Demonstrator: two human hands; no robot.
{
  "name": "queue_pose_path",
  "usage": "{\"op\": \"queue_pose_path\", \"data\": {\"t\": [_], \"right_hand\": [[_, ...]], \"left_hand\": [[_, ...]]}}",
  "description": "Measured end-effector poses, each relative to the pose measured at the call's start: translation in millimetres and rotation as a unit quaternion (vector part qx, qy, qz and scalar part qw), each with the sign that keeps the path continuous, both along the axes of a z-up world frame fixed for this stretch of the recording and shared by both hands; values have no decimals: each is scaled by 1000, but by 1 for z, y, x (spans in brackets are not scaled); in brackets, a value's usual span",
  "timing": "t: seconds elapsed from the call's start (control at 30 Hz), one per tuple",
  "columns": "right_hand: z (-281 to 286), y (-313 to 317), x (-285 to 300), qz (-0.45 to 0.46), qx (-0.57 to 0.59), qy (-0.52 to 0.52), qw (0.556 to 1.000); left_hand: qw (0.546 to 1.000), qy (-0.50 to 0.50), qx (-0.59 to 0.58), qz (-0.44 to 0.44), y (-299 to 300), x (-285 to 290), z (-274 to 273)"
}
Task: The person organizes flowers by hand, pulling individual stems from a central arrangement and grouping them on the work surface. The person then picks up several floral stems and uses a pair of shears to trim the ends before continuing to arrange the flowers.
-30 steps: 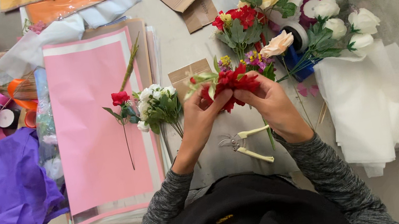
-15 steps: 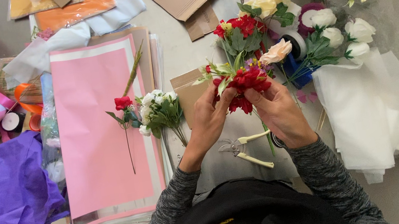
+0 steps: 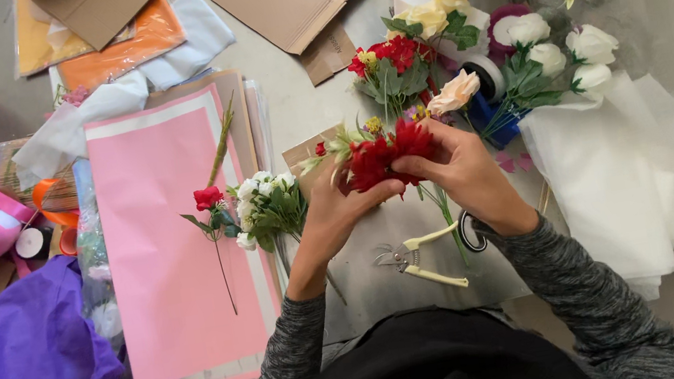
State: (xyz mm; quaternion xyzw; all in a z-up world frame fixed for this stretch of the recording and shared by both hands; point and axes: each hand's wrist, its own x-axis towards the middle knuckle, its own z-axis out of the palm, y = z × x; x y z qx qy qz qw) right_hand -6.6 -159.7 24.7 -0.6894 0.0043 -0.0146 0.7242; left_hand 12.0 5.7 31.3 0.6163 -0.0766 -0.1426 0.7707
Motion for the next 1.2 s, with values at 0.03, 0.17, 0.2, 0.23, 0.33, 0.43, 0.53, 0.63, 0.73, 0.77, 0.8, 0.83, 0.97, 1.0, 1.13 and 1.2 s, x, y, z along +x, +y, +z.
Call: {"op": "queue_pose_path", "data": {"t": [0.03,0.17,0.2,0.23,0.33,0.43,0.53,0.63,0.73,0.77,0.8,0.83,0.97,1.0,1.13,1.2], "right_hand": [[-7,-5,-1,13,-48,0,999],[0,-10,-4,23,-70,33,997],[3,-10,-4,29,-73,19,997],[6,-9,-4,34,-75,4,997],[13,-6,-3,46,-68,10,997],[5,-5,0,60,-81,-30,994],[-1,-3,1,92,-23,-18,995],[2,-4,6,111,72,70,989],[3,15,14,59,165,137,975],[-4,13,11,56,166,135,975],[-11,13,9,50,144,115,982],[-17,14,7,45,121,96,987],[12,22,-5,21,100,64,993],[11,21,-6,-4,77,48,996],[-4,11,-8,-52,33,19,998],[-12,4,-8,-53,6,9,999]], "left_hand": [[1000,-17,26,5,1,-1,-3],[994,-14,109,20,2,1,-34],[995,-17,94,27,-2,1,-32],[996,-20,80,33,-5,0,-29],[997,-18,69,31,-8,-1,-33],[999,-16,27,-22,-7,9,-50],[998,-9,35,-61,2,12,-62],[997,42,3,-72,1,-3,-47],[996,70,-62,-12,-8,-4,-34],[996,68,-61,-16,-11,-5,-31],[997,46,-60,30,-14,-6,-27],[995,23,-59,77,-16,-6,-24],[990,-21,-14,141,-25,-15,-27],[988,-34,-37,147,-26,-14,-32],[984,-123,5,128,-26,-12,-28],[987,-108,11,119,-21,-8,-43]]}}
